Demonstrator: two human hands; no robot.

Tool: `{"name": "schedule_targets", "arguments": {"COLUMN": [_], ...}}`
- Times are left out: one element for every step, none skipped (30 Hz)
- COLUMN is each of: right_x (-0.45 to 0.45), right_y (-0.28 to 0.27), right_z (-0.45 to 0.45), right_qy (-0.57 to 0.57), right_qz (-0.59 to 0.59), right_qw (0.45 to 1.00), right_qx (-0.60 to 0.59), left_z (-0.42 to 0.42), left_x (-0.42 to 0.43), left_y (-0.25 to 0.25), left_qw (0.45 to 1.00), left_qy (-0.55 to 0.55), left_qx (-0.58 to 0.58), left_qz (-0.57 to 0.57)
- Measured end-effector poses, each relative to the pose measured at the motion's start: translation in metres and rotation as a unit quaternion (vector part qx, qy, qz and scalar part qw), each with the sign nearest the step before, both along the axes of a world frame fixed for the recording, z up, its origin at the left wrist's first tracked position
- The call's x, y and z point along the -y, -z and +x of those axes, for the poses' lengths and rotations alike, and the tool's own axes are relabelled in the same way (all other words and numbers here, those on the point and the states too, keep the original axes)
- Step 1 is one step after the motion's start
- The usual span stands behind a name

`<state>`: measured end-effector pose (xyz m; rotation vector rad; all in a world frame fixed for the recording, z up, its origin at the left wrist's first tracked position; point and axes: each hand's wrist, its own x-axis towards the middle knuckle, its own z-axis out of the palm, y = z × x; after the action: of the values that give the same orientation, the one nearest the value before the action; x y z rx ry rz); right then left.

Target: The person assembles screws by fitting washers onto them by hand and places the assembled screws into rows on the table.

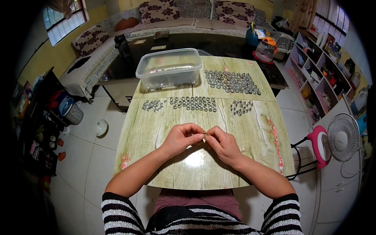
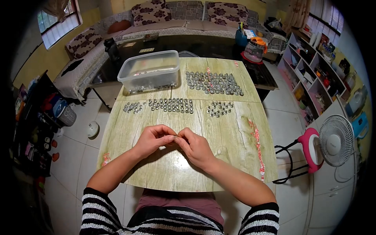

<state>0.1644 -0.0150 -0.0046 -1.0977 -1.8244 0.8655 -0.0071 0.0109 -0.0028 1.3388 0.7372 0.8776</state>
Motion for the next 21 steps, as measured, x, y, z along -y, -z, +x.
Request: {"name": "schedule_targets", "arguments": {"right_x": [0.000,0.000,0.000,0.000,0.000,0.000,-0.001,0.000,0.000,0.000,-0.001,-0.002,-0.004,-0.005,-0.006,-0.006,-0.006,-0.005,-0.005,-0.005,-0.005], "right_y": [0.000,-0.001,-0.001,-0.002,-0.002,-0.003,-0.004,-0.004,-0.004,-0.005,-0.004,-0.003,-0.001,0.000,0.001,0.002,0.003,0.003,0.004,0.004,0.004], "right_z": [0.000,0.000,0.001,0.001,0.002,0.003,0.004,0.003,0.003,0.002,0.002,0.003,0.003,0.003,0.003,0.004,0.004,0.003,0.003,0.003,0.003], "right_qy": [0.004,0.004,-0.004,-0.012,-0.011,-0.026,-0.040,-0.040,-0.030,-0.021,-0.022,-0.017,-0.012,-0.014,-0.017,-0.019,-0.019,-0.021,-0.024,-0.024,-0.019], "right_qz": [0.018,0.018,-0.020,-0.057,-0.057,-0.122,-0.187,-0.186,-0.183,-0.180,-0.179,-0.168,-0.157,-0.156,-0.154,-0.152,-0.151,-0.143,-0.134,-0.134,-0.107], "right_qw": [1.000,1.000,1.000,0.998,0.998,0.991,0.978,0.978,0.978,0.977,0.977,0.977,0.977,0.977,0.976,0.976,0.975,0.979,0.982,0.982,0.988], "right_qx": [0.006,0.006,-0.011,-0.028,-0.029,-0.054,-0.078,-0.079,-0.096,-0.114,-0.116,-0.129,-0.144,-0.146,-0.152,-0.157,-0.159,-0.145,-0.132,-0.133,-0.106], "left_z": [0.000,0.000,0.000,0.000,0.001,0.001,0.002,0.002,0.002,0.001,-0.001,-0.004,-0.008,-0.012,-0.017,-0.021,-0.025,-0.029,-0.032,-0.033,-0.034], "left_x": [0.000,0.000,0.001,0.002,0.002,0.003,0.003,0.003,0.003,0.003,0.002,0.000,-0.003,-0.006,-0.012,-0.018,-0.024,-0.030,-0.036,-0.043,-0.049], "left_y": [0.000,0.000,-0.001,-0.001,-0.001,-0.001,-0.002,-0.002,-0.003,-0.007,-0.010,-0.012,-0.014,-0.016,-0.015,-0.014,-0.015,-0.016,-0.017,-0.016,-0.014], "left_qw": [1.000,1.000,1.000,1.000,1.000,1.000,1.000,1.000,1.000,1.000,0.999,0.999,0.996,0.993,0.988,0.982,0.978,0.972,0.963,0.963,0.953], "left_qy": [0.000,0.000,0.000,0.002,0.004,0.004,-0.003,-0.011,-0.011,-0.025,-0.039,-0.041,-0.077,-0.113,-0.138,-0.159,-0.166,-0.174,-0.181,-0.181,-0.180], "left_qx": [-0.005,-0.009,-0.009,-0.008,-0.006,-0.007,-0.006,-0.005,-0.006,-0.008,-0.011,-0.013,-0.017,-0.020,-0.041,-0.051,-0.081,-0.110,-0.157,-0.158,-0.189], "left_qz": [-0.002,-0.003,-0.003,0.002,0.006,0.007,0.008,0.009,0.010,0.018,0.027,0.028,0.030,0.033,0.057,0.083,0.098,0.113,0.124,0.124,0.155]}}
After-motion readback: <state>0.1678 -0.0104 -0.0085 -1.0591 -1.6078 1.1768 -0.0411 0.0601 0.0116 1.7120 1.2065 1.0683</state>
